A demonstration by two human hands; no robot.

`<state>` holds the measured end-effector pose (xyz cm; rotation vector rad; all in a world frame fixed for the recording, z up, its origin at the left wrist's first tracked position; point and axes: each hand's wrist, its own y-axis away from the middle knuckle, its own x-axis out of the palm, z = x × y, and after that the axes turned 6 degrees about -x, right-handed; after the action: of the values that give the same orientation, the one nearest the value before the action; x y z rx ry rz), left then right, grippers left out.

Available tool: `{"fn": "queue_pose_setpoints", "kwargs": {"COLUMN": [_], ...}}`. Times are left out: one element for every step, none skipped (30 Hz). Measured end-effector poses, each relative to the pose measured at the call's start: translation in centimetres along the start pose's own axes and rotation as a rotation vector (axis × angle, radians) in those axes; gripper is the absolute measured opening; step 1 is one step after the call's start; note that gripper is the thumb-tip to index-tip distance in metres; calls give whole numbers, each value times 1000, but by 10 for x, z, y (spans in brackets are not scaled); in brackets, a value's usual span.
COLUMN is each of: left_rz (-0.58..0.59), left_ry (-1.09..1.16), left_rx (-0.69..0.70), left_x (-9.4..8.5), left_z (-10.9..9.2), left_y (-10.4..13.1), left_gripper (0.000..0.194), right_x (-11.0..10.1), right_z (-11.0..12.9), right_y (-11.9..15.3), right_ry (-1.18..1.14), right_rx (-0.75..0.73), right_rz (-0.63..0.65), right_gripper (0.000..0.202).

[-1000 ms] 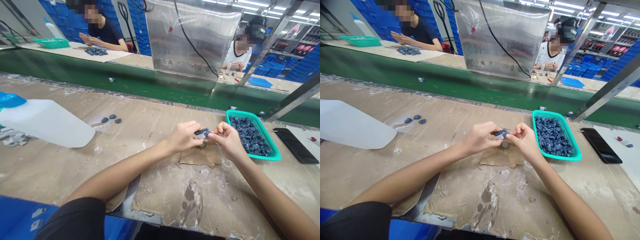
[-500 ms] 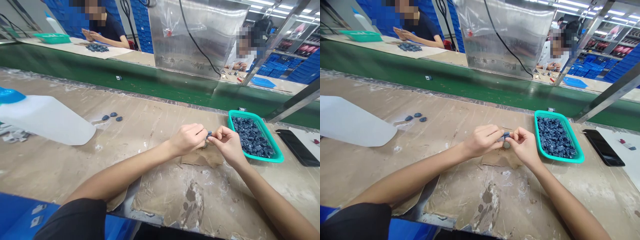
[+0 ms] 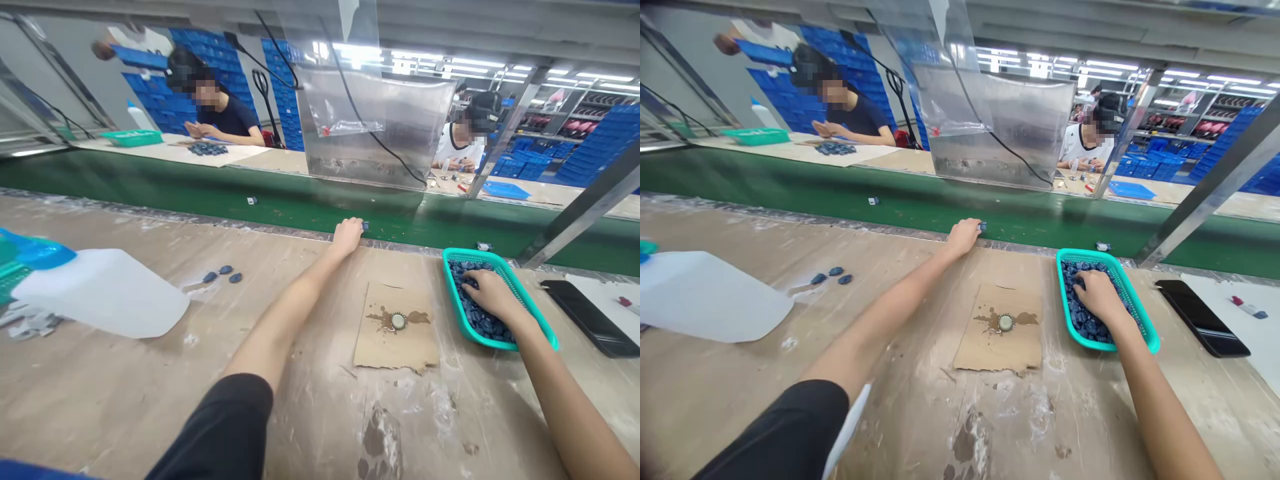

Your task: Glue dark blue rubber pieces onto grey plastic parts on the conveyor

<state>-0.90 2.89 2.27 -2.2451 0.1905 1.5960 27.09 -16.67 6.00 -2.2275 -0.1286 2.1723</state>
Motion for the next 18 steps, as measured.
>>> {"fn": "queue_pose_setpoints", "kwargs": {"left_rz": [2, 9, 15, 15, -4, -41, -88, -135, -170, -190, -191, -180, -169, -158, -148, -141, -135, -131], "left_ry": [-15, -26, -34, -38, -47, -68, -101, -146, -196, -245, -286, -312, -327, -329, -311, -277, -237, -197], "left_rx": [-22, -35, -41, -50, -46, -19, 31, 93, 154, 197, 205, 167, 101, 21, -82, -199, -311, -402], "left_x": [5, 10, 15, 18, 20, 20, 18, 15, 11, 5, 0, -6, -11, -14, -17, -17, -17, -15], "left_z": [2, 4, 5, 8, 11, 16, 23, 32, 43, 56, 70, 85, 102, 118, 133, 147, 159, 169], "left_y": [-7, -11, -13, -13, -11, -9, -6, -4, -1, 1, 2, 4, 5, 7, 8, 10, 11, 12], "left_gripper": [35, 35, 36, 38, 41, 45, 47, 49, 50, 50, 51, 51, 51, 51, 50, 50, 50, 50], "right_x": [2, 3, 3, 3, 2, 1, 0, 0, 0, 2, 3, 6, 8, 10, 11, 12, 13, 13], "right_z": [1, 3, 6, 8, 9, 9, 9, 7, 5, 2, 0, -2, -4, -5, -6, -7, -7, -8], "right_y": [0, 0, 0, 0, 1, 1, 2, 2, 2, 2, 2, 3, 3, 4, 4, 5, 6, 7], "right_ry": [38, 68, 86, 89, 80, 63, 43, 26, 13, 4, -2, -6, -8, -14, -26, -43, -61, -81], "right_rx": [-20, -28, -27, -21, -9, 11, 39, 73, 107, 133, 147, 149, 140, 124, 98, 71, 46, 20], "right_rz": [10, 8, 5, 4, 2, -1, -7, -17, -30, -47, -68, -89, -112, -138, -158, -175, -188, -194], "right_gripper": [25, 25, 25, 24, 24, 24, 24, 23, 22, 21, 21, 22, 23, 23, 23, 22, 21, 20]}}
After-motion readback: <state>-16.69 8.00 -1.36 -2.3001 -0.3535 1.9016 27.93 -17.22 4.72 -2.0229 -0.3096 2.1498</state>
